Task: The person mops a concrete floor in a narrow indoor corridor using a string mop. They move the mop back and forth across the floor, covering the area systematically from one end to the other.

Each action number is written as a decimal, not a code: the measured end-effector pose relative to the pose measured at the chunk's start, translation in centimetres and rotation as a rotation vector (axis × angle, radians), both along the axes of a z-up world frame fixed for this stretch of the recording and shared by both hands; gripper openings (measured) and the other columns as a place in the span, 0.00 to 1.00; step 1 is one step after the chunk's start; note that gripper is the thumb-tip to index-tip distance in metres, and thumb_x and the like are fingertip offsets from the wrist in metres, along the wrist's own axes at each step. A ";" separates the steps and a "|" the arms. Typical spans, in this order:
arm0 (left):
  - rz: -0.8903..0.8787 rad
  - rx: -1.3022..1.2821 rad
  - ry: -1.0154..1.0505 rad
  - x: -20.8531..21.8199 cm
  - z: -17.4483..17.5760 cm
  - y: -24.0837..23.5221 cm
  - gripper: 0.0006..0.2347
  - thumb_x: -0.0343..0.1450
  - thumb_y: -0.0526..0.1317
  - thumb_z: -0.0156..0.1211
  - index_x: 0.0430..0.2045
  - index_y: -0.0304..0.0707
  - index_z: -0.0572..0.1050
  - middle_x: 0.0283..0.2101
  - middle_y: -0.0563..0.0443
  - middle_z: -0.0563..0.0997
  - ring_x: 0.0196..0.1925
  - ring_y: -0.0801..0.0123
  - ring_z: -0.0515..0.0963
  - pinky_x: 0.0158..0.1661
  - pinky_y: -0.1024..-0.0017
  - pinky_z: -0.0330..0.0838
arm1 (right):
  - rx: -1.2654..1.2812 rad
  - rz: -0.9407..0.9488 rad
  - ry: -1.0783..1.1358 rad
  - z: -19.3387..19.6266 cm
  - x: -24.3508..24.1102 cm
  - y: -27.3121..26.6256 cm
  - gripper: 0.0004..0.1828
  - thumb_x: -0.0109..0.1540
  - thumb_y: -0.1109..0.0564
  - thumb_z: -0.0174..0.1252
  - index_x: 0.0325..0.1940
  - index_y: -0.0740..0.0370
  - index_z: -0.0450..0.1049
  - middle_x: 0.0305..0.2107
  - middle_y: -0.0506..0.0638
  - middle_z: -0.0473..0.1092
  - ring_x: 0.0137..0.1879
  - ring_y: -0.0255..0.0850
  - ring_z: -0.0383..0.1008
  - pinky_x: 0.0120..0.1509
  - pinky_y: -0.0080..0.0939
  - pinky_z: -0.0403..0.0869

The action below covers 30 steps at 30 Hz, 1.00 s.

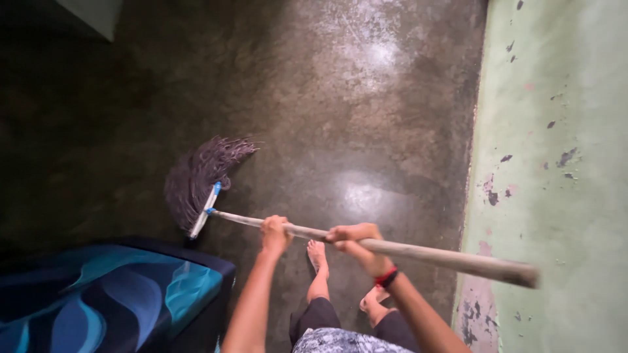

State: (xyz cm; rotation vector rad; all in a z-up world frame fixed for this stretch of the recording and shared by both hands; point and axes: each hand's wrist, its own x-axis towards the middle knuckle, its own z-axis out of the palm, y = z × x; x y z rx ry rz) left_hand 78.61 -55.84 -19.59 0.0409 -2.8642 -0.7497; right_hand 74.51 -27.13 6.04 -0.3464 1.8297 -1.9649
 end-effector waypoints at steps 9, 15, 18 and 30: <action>-0.237 0.137 -0.100 -10.0 4.1 32.4 0.05 0.57 0.40 0.67 0.16 0.40 0.79 0.30 0.40 0.80 0.42 0.44 0.79 0.51 0.48 0.67 | -0.334 -0.448 0.174 6.6 4.1 25.0 0.13 0.64 0.65 0.56 0.24 0.65 0.68 0.20 0.50 0.67 0.35 0.43 0.69 0.60 0.50 0.75; -0.509 0.213 -0.213 -8.5 10.3 54.4 0.03 0.61 0.37 0.68 0.21 0.40 0.81 0.33 0.41 0.81 0.44 0.48 0.81 0.50 0.56 0.75 | -0.012 -0.822 0.194 10.8 13.1 37.8 0.11 0.60 0.68 0.53 0.39 0.83 0.76 0.28 0.58 0.71 0.34 0.39 0.65 0.43 0.39 0.67; -0.657 0.306 -0.382 -4.0 13.1 62.3 0.05 0.59 0.36 0.69 0.25 0.41 0.83 0.33 0.39 0.81 0.42 0.45 0.82 0.45 0.53 0.77 | 0.121 -0.960 0.184 11.8 19.4 41.9 0.11 0.60 0.68 0.51 0.39 0.84 0.74 0.28 0.55 0.68 0.35 0.39 0.64 0.44 0.40 0.65; -1.354 -0.075 -0.301 -9.8 13.0 66.9 0.04 0.59 0.43 0.64 0.22 0.48 0.82 0.27 0.48 0.84 0.37 0.56 0.84 0.49 0.63 0.75 | -0.191 -1.345 0.575 6.2 16.9 43.7 0.21 0.61 0.70 0.45 0.17 0.59 0.47 0.12 0.47 0.51 0.19 0.35 0.51 0.38 0.50 0.66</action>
